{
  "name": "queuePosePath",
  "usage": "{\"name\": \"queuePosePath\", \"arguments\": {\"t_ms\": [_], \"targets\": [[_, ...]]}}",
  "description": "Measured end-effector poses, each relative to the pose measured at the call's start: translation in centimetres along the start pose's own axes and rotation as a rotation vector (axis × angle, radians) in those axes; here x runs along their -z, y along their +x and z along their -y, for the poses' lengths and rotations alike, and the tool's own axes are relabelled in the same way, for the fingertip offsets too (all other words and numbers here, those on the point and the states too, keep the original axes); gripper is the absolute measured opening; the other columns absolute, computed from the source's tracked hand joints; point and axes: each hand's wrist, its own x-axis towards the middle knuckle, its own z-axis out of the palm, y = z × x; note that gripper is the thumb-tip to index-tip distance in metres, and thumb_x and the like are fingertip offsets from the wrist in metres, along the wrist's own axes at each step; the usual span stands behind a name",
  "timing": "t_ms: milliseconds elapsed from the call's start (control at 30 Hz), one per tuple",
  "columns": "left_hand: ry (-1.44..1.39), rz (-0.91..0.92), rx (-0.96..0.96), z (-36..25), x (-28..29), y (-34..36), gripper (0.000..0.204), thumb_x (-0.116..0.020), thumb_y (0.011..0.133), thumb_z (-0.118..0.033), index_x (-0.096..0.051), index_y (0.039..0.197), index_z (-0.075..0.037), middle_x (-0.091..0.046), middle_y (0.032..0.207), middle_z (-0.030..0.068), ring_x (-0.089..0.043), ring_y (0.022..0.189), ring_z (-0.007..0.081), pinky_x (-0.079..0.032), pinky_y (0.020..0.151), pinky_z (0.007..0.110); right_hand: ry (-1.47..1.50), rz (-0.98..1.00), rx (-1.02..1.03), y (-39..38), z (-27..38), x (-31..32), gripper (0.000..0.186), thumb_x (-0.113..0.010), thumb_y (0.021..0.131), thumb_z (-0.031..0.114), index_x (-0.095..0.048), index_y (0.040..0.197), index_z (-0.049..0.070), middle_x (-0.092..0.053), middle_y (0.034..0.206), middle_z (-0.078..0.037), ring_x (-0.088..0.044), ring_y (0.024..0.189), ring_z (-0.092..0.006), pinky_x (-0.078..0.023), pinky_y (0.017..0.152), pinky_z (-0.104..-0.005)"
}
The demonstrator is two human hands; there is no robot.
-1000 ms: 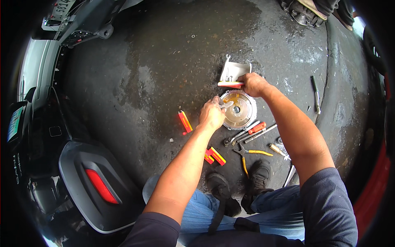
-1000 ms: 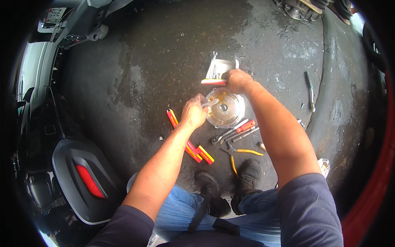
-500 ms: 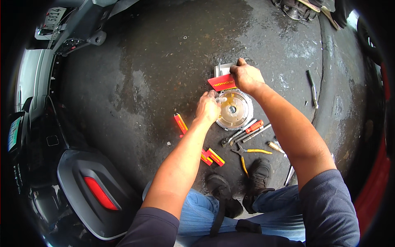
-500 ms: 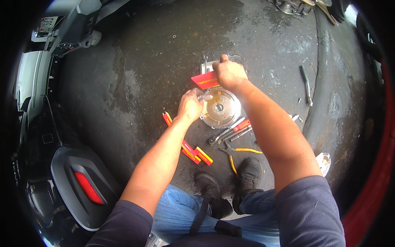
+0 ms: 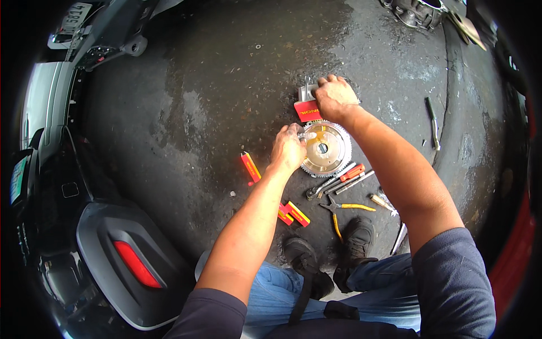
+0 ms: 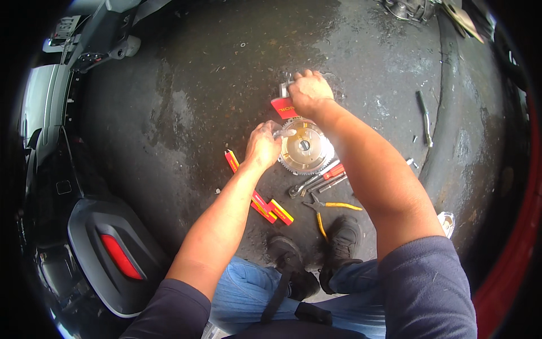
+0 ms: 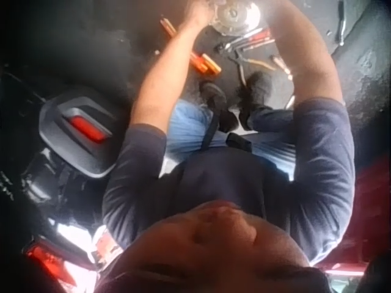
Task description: Inspecting and cleaning components of a clutch assembly, including the pressure plate and friction disc.
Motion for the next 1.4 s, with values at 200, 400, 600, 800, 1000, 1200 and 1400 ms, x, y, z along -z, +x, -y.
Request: {"name": "queuePosePath", "arguments": {"t_ms": [200, 400, 600, 800, 1000, 1200, 1400], "targets": [[0.0, 0.057, 0.055, -0.1, 0.1, -0.3, 0.035, -0.064, 0.08, -0.009, -0.057, 0.113, 0.0, -0.059, 0.111, 0.0201, -0.057, 0.107, 0.0353, -0.046, 0.093, 0.041, 0.186, 0.065, -0.275, -0.4, -1.0, -1.1, 0.026, -0.054, 0.081, 0.009, -0.063, 0.105, 0.01, -0.058, 0.108, -0.015, -0.056, 0.108, -0.0342, -0.049, 0.089, -0.0428], [-0.007, 0.016, 0.044, -0.4, 0.1, -0.3, 0.031, -0.064, 0.079, -0.009, -0.058, 0.108, 0.0, -0.059, 0.109, 0.0195, -0.057, 0.105, 0.0355, -0.047, 0.091, 0.041, 0.158, 0.127, -0.03, -0.6, -0.8, -1.3, 0.04, -0.054, 0.081, 0.006, -0.056, 0.12, 0.013, -0.052, 0.122, -0.014, -0.049, 0.118, -0.032, -0.044, 0.098, -0.0424], [-0.02, 0.037, 0.04, -0.8, 0.1, -0.5, 0.029, -0.064, 0.079, -0.007, -0.059, 0.107, -0.001, -0.059, 0.108, 0.0191, -0.058, 0.104, 0.035, -0.047, 0.091, 0.041, 0.075, 0.239, -0.047, -2.4, -1.2, -4.2, 0.061, -0.06, 0.076, 0.014, -0.047, 0.135, 0.011, -0.046, 0.139, -0.011, -0.037, 0.132, -0.0308, -0.033, 0.109, -0.0413], [-0.056, 0.016, 0.013, -0.3, -0.1, -0.7, 0.028, -0.062, 0.079, -0.003, -0.058, 0.107, -0.003, -0.057, 0.105, 0.0191, -0.057, 0.1, 0.0355, -0.047, 0.089, 0.042, 0.047, 0.263, -0.098, -3.8, -0.5, -4.3, 0.052, -0.055, 0.083, 0.015, -0.048, 0.134, 0.014, -0.045, 0.139, -0.012, -0.035, 0.134, -0.0302, -0.031, 0.11, -0.0434], [-0.074, -0.047, -0.042, 0.2, -0.4, 0.2, 0.031, -0.063, 0.077, 0.0, -0.058, 0.108, 0.0, -0.059, 0.105, 0.019, -0.058, 0.1, 0.0349, -0.048, 0.087, 0.041, 0.171, 0.359, -0.043, -5.2, -0.3, -0.2, 0.042, -0.056, 0.081, 0.017, -0.058, 0.123, 0.011, -0.052, 0.128, -0.013, -0.044, 0.125, -0.0298, -0.042, 0.101, -0.0409], [-0.018, -0.04, -0.076, -0.8, -1.5, 2.0, 0.03, -0.063, 0.077, 0.0, -0.058, 0.107, 0.0, -0.059, 0.106, 0.0188, -0.058, 0.102, 0.0346, -0.048, 0.088, 0.041, 0.172, 0.342, -0.049, -8.9, -2.6, 1.7, 0.043, -0.057, 0.08, 0.015, -0.058, 0.123, 0.011, -0.053, 0.127, -0.013, -0.046, 0.123, -0.0311, -0.042, 0.101, -0.0411], [-0.015, -0.034, -0.123, -1.1, -2.2, 4.0, 0.031, -0.06, 0.079, -0.003, -0.058, 0.109, 0.003, -0.059, 0.11, 0.0207, -0.057, 0.107, 0.0356, -0.047, 0.092, 0.041, 0.196, 0.16, 0.147, -16.7, -4.0, 7.4, 0.043, -0.068, 0.072, 0.017, -0.061, 0.113, 0.006, -0.058, 0.113, -0.014, -0.053, 0.11, -0.0321, -0.049, 0.089, -0.0411]]}}
